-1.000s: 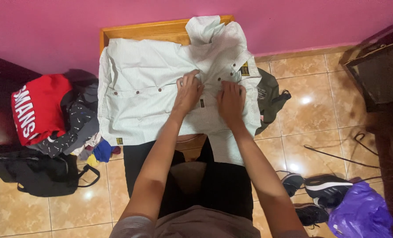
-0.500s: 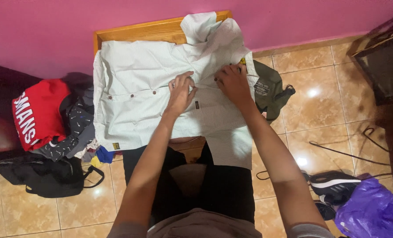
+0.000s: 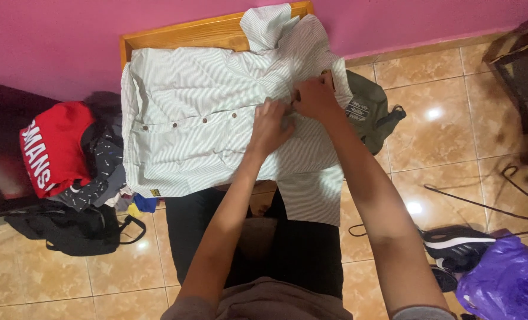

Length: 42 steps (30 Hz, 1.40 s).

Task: The person lays a light-colored, striped button-up shirt on a small wooden table. They button the shirt from bottom to top, then fold the sleeves and body of the shirt into a compact bundle.

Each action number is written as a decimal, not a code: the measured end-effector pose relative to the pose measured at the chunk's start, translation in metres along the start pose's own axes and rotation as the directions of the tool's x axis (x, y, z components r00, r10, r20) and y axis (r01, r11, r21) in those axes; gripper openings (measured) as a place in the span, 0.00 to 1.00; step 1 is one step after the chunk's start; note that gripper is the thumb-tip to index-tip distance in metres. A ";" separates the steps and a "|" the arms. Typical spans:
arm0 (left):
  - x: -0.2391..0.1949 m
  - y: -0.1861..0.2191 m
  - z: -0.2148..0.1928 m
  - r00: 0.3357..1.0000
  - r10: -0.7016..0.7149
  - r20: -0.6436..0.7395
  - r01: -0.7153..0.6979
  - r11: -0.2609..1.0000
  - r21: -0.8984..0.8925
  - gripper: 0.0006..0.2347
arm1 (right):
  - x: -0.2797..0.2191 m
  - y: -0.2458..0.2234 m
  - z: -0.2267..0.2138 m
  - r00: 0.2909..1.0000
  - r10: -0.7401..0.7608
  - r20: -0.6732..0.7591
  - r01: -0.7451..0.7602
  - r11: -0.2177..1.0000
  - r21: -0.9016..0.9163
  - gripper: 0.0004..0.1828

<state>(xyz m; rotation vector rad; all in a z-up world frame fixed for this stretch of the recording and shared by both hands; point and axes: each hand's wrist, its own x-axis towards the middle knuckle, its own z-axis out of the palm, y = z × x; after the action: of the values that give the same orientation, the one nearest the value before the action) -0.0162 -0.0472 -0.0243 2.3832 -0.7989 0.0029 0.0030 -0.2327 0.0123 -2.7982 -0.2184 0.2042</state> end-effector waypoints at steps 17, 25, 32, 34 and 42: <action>0.012 0.005 0.004 0.968 -0.009 -0.249 -0.029 0.989 -0.147 0.04 | 0.037 0.008 0.001 0.936 0.149 0.317 -0.159 0.987 0.005 0.16; 0.012 0.004 0.001 0.984 -0.079 -0.161 0.048 0.981 -0.188 0.04 | 0.016 -0.029 -0.057 0.927 0.144 0.345 -0.253 0.922 0.294 0.13; 0.013 0.000 0.007 0.971 -0.229 -0.063 0.201 0.935 -0.293 0.06 | 0.019 -0.013 -0.032 0.905 0.173 0.388 -0.308 0.896 0.319 0.14; 0.010 0.004 0.004 0.970 -0.238 -0.057 0.211 0.929 -0.303 0.08 | 0.010 -0.027 -0.046 0.894 0.188 0.406 -0.331 0.888 0.319 0.22; 0.012 -0.001 0.014 0.969 -0.219 -0.114 0.184 0.949 -0.256 0.05 | -0.010 -0.075 -0.099 0.899 0.204 0.388 -0.281 0.948 0.152 0.22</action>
<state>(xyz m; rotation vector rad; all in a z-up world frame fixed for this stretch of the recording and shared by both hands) -0.0084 -0.0612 -0.0334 2.1915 -0.4568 -0.0095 0.0001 -0.1943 0.1309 -2.5515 0.0701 0.7706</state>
